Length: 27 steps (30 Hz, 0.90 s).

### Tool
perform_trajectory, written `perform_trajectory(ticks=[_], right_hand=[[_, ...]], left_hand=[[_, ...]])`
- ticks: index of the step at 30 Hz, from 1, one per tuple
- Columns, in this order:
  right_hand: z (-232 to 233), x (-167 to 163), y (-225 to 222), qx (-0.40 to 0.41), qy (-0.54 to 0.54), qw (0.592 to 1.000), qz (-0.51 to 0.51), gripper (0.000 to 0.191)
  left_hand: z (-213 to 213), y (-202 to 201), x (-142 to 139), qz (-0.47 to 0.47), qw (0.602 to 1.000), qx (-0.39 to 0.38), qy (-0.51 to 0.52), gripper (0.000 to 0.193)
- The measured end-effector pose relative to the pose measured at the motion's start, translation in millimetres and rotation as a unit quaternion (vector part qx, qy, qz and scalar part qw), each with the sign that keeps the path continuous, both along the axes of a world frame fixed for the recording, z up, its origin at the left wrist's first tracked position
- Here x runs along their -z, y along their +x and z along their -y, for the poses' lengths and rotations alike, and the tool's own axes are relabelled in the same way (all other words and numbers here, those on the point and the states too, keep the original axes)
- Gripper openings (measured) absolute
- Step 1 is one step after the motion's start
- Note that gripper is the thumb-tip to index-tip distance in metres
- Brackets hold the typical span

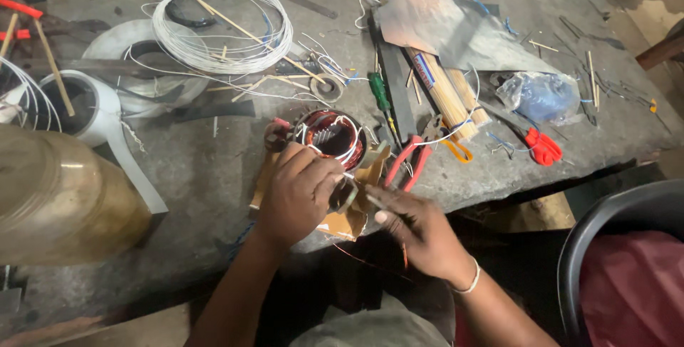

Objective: The person winds white wire around a motor stator core, then uses red-handled scissors to cut the wire and tucks the ends into the stator slots. The person repeats this process multiple times, securing the wire in place.

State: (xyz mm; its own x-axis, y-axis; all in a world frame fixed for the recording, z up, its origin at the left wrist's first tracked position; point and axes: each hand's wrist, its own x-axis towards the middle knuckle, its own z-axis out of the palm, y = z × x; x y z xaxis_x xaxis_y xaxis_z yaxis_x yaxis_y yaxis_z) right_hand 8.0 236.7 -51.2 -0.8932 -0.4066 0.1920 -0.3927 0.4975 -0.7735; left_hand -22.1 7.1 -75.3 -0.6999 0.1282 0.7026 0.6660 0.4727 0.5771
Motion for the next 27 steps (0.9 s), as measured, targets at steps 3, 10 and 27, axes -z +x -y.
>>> perform_trajectory(ticks=[3,10,27], right_hand=[[13,-3,2,0.022,-0.035,0.999,0.016,0.046],[36,8,-16,0.068,-0.125,0.987,0.08,0.033],[28,38,-11,0.132,-0.233,0.963,0.023,0.034]], left_hand=[[0,0,-1,-0.01,1.0,-0.001,0.004,0.006],[0,2,-5,-0.024,1.0,-0.004,0.012,0.01],[-2,4,-5,-0.015,1.0,0.0,0.024,0.011]])
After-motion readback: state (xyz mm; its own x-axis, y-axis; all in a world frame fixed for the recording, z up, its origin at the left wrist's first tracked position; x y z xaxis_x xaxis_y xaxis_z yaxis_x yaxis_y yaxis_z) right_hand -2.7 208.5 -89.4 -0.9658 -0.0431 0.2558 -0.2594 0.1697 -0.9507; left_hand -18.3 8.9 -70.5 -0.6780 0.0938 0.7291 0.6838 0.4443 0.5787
